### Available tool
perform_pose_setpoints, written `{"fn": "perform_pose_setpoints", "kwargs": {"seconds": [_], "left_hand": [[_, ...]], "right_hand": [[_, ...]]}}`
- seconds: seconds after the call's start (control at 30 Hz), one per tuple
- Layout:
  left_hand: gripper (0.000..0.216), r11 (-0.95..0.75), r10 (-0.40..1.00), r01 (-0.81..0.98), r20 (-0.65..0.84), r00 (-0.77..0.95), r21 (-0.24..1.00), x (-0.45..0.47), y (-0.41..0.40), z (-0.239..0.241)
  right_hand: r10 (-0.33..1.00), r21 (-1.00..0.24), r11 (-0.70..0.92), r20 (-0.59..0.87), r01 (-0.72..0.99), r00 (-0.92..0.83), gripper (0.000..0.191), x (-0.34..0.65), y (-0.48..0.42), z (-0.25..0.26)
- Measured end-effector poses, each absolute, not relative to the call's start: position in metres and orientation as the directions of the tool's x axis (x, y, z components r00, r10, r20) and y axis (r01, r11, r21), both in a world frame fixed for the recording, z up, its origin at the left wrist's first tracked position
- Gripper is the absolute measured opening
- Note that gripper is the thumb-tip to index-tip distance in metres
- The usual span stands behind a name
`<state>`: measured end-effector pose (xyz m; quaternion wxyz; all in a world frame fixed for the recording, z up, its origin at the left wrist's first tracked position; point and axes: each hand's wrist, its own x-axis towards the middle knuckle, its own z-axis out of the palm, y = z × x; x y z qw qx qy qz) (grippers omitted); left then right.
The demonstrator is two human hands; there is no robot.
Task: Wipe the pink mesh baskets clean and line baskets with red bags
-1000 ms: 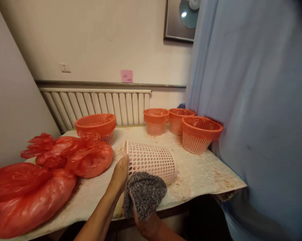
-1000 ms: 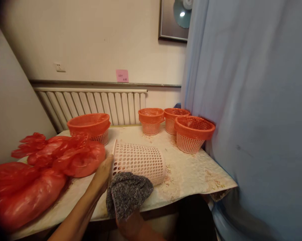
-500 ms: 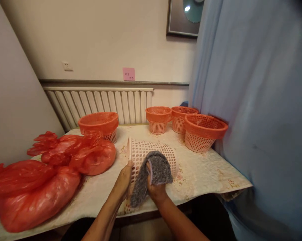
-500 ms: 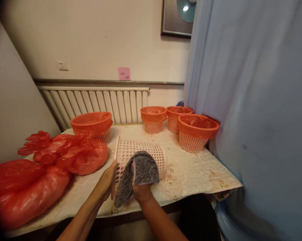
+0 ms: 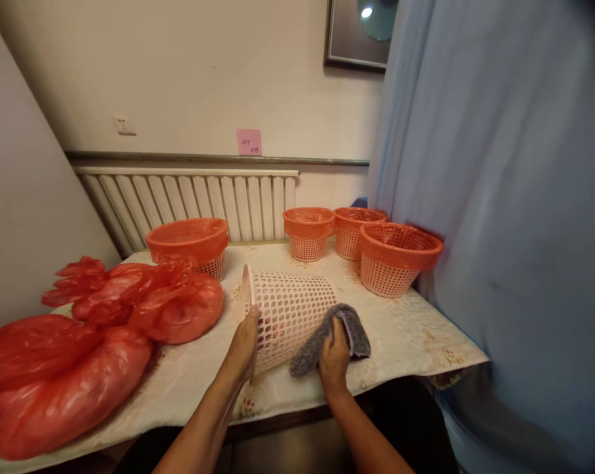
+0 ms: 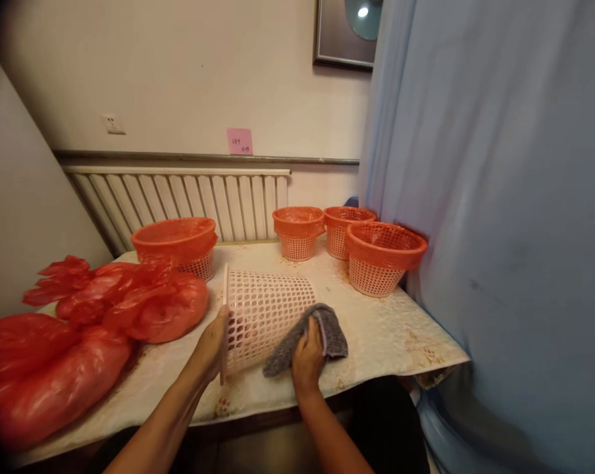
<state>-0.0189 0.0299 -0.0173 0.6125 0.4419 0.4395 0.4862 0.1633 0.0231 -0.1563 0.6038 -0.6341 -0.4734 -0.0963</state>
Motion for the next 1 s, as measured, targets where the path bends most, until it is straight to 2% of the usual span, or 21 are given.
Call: {"fn": "perform_pose_setpoints", "kwargs": {"seconds": [0.07,0.13,0.23,0.43,0.53,0.63,0.73,0.8,0.9,1.0], "left_hand": [[0.046,0.147,0.982,-0.224,-0.115,0.150,0.963,-0.018,0.034,-0.016],[0.046,0.160,0.981,-0.249,-0.127,0.145,0.955,-0.017,0.042,-0.014],[0.046,0.175,0.982,-0.264,-0.151,0.112,0.949,-0.020,0.056,-0.009],[0.042,0.198,0.977,-0.237,-0.172,0.124,0.951,-0.029,0.082,0.001],[0.042,0.187,0.977,-0.230,-0.156,0.146,0.955,-0.029,0.086,0.002],[0.043,0.168,0.978,-0.226,-0.133,0.164,0.960,-0.027,0.082,-0.001],[0.046,0.146,0.980,-0.218,-0.112,0.163,0.965,-0.025,0.068,-0.007],[0.047,0.127,0.981,-0.217,-0.090,0.171,0.968,-0.024,0.054,-0.013],[0.052,0.074,0.982,-0.181,-0.040,0.185,0.981,-0.022,0.034,-0.026],[0.059,-0.048,0.988,-0.062,0.057,0.145,0.997,-0.023,0.019,-0.041]], "right_hand": [[0.522,-0.591,0.262,0.752,0.763,0.403,0.046,0.131,0.010,-0.152],[0.568,-0.454,0.392,0.804,0.801,0.178,0.049,0.100,-0.003,-0.147],[0.549,-0.248,0.538,0.828,0.805,-0.112,0.055,0.067,-0.014,-0.145],[0.447,-0.056,0.565,0.860,0.823,-0.248,0.052,0.062,0.005,-0.149],[0.487,-0.112,0.460,0.861,0.881,-0.146,0.052,0.086,0.021,-0.143],[0.515,-0.290,0.333,0.853,0.897,0.085,0.050,0.116,0.034,-0.133],[0.515,-0.487,0.236,0.796,0.841,0.316,0.047,0.140,0.041,-0.125],[0.506,-0.555,0.204,0.765,0.806,0.399,0.045,0.148,0.040,-0.122],[0.481,-0.509,0.232,0.801,0.829,0.357,0.043,0.141,0.026,-0.116],[0.469,-0.332,0.348,0.871,0.877,0.143,0.042,0.120,0.005,-0.102]]}}
